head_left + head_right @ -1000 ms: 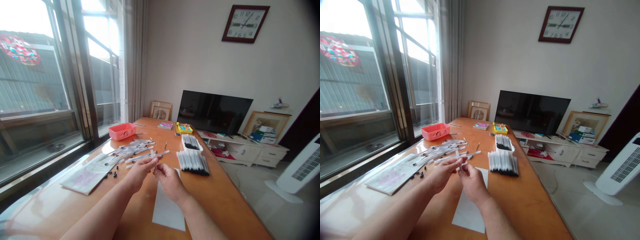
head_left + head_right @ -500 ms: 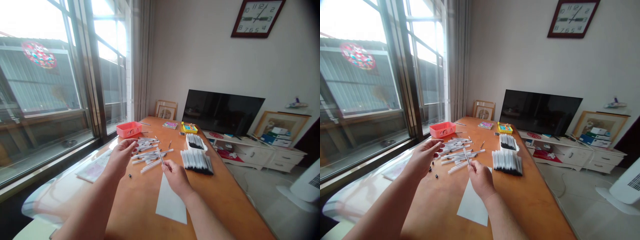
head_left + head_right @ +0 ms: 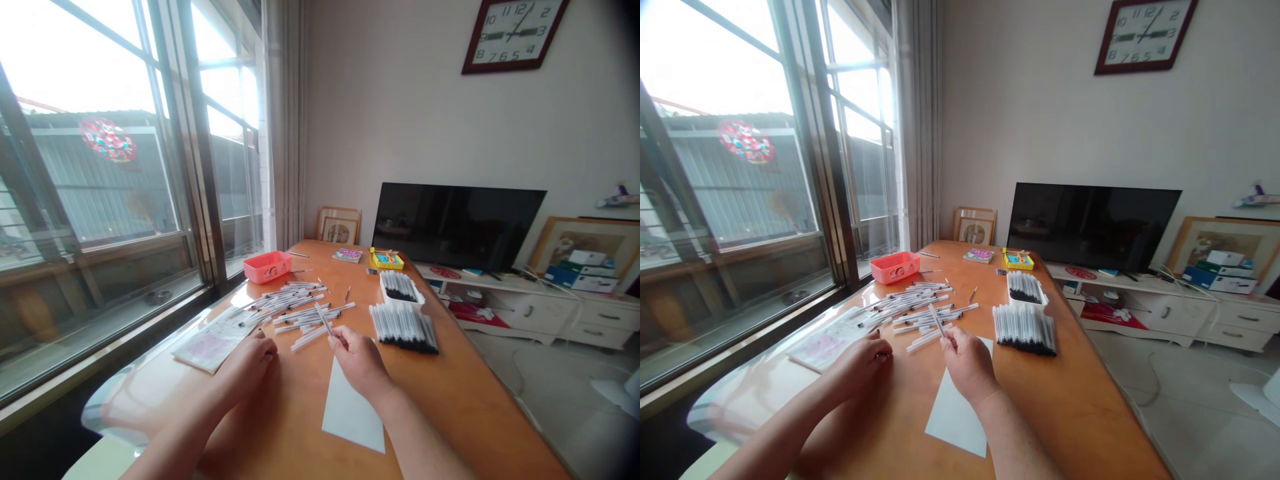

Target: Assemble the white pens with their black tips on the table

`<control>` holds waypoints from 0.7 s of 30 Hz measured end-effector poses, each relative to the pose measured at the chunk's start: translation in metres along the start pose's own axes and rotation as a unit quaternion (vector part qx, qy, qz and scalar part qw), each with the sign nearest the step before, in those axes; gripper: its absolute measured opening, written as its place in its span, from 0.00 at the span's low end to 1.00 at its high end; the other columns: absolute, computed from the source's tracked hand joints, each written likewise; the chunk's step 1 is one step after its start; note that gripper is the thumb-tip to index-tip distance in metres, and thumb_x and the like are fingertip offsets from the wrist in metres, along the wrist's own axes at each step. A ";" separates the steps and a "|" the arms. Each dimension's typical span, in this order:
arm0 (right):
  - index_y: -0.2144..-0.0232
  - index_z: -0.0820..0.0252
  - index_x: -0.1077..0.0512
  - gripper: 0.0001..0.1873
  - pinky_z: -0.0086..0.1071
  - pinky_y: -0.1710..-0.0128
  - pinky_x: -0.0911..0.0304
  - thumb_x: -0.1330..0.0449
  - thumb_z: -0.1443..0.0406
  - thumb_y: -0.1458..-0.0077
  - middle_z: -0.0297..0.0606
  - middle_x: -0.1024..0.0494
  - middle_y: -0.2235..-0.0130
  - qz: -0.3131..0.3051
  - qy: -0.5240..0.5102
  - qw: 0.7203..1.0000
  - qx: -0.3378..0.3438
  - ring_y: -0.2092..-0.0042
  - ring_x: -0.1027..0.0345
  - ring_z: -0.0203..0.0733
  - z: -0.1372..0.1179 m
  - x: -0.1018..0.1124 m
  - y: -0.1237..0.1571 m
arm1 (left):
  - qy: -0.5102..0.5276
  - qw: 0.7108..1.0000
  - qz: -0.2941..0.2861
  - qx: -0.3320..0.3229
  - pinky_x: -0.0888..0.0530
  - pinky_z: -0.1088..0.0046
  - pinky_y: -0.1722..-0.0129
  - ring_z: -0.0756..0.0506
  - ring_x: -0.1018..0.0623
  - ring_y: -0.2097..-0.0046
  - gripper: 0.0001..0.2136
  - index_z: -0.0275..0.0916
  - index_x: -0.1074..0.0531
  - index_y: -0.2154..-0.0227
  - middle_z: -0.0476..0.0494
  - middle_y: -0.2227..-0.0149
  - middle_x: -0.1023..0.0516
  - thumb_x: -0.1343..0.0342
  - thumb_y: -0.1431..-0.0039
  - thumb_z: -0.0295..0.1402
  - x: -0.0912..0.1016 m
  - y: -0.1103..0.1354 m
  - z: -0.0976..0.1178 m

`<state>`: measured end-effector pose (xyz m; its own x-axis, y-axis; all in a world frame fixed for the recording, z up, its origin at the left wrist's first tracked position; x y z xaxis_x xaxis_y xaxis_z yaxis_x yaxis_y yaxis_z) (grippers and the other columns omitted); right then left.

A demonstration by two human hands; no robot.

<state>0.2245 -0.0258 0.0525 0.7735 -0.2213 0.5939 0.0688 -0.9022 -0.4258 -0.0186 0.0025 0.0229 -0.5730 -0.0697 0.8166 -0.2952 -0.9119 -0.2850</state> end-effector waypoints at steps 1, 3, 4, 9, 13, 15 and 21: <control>0.62 0.54 0.23 0.11 0.28 0.68 0.43 0.46 0.61 0.38 0.35 0.19 0.67 -0.001 0.002 1.000 0.000 0.66 0.28 0.40 0.000 0.000 0.000 | 0.005 1.000 0.007 0.002 0.33 0.68 0.62 0.43 0.26 0.64 0.09 0.40 0.21 0.73 0.41 0.66 0.24 0.47 0.49 0.26 0.001 -0.002 0.000; 0.62 0.55 0.23 0.12 0.28 0.69 0.43 0.47 0.61 0.38 0.35 0.20 0.68 -0.001 0.007 1.000 0.001 0.67 0.29 0.40 -0.001 0.000 0.000 | 0.042 0.999 0.018 0.014 0.34 0.69 0.63 0.44 0.27 0.66 0.07 0.39 0.22 0.74 0.43 0.68 0.24 0.46 0.47 0.29 0.002 -0.009 0.000; 0.61 0.55 0.23 0.12 0.28 0.69 0.43 0.47 0.61 0.38 0.35 0.20 0.68 0.001 0.010 1.000 0.003 0.67 0.29 0.40 -0.001 0.000 -0.001 | 0.078 0.996 0.024 0.030 0.34 0.70 0.65 0.45 0.28 0.67 0.07 0.39 0.22 0.73 0.44 0.69 0.24 0.45 0.46 0.31 0.004 -0.014 -0.001; 0.61 0.55 0.23 0.13 0.28 0.69 0.45 0.48 0.61 0.37 0.35 0.21 0.69 0.004 0.022 1.000 0.014 0.67 0.30 0.40 -0.005 0.001 -0.001 | 0.399 0.904 0.065 0.138 0.35 0.75 0.70 0.48 0.28 0.69 0.11 0.36 0.22 0.66 0.44 0.70 0.22 0.36 0.49 0.38 0.008 -0.046 0.004; 0.62 0.56 0.24 0.15 0.28 0.70 0.46 0.50 0.61 0.35 0.36 0.22 0.69 0.008 0.027 0.999 0.020 0.67 0.30 0.39 -0.005 0.002 -0.002 | 0.620 0.763 0.082 0.166 0.31 0.79 0.70 0.49 0.23 0.67 0.09 0.35 0.24 0.65 0.41 0.67 0.21 0.33 0.49 0.30 0.000 -0.076 0.024; 0.61 0.56 0.24 0.16 0.28 0.69 0.46 0.51 0.60 0.34 0.36 0.22 0.68 0.011 0.030 0.999 0.023 0.67 0.30 0.39 -0.005 0.003 -0.002 | 0.672 0.717 0.069 0.175 0.29 0.80 0.70 0.50 0.21 0.66 0.07 0.34 0.24 0.65 0.40 0.66 0.20 0.36 0.47 0.25 -0.010 -0.086 0.032; 0.61 0.56 0.25 0.16 0.29 0.68 0.46 0.53 0.61 0.33 0.38 0.21 0.66 0.013 0.052 0.998 0.018 0.66 0.29 0.40 -0.003 0.004 -0.004 | 0.715 0.680 0.001 0.162 0.24 0.78 0.65 0.50 0.19 0.64 0.09 0.35 0.24 0.58 0.40 0.62 0.19 0.37 0.43 0.23 -0.041 -0.088 0.037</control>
<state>0.2252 -0.0243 0.0582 0.7057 -0.2838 0.6492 0.0740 -0.8818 -0.4659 0.0593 0.0707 0.0337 -0.7995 0.1827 -0.5722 -0.2421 -0.9698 0.0285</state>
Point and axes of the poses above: each hand's wrist, its own y-axis away from the middle knuckle, its own x-axis out of the back of the hand, z = x × y, the point moved 10 cm from there along -y, towards the middle knuckle
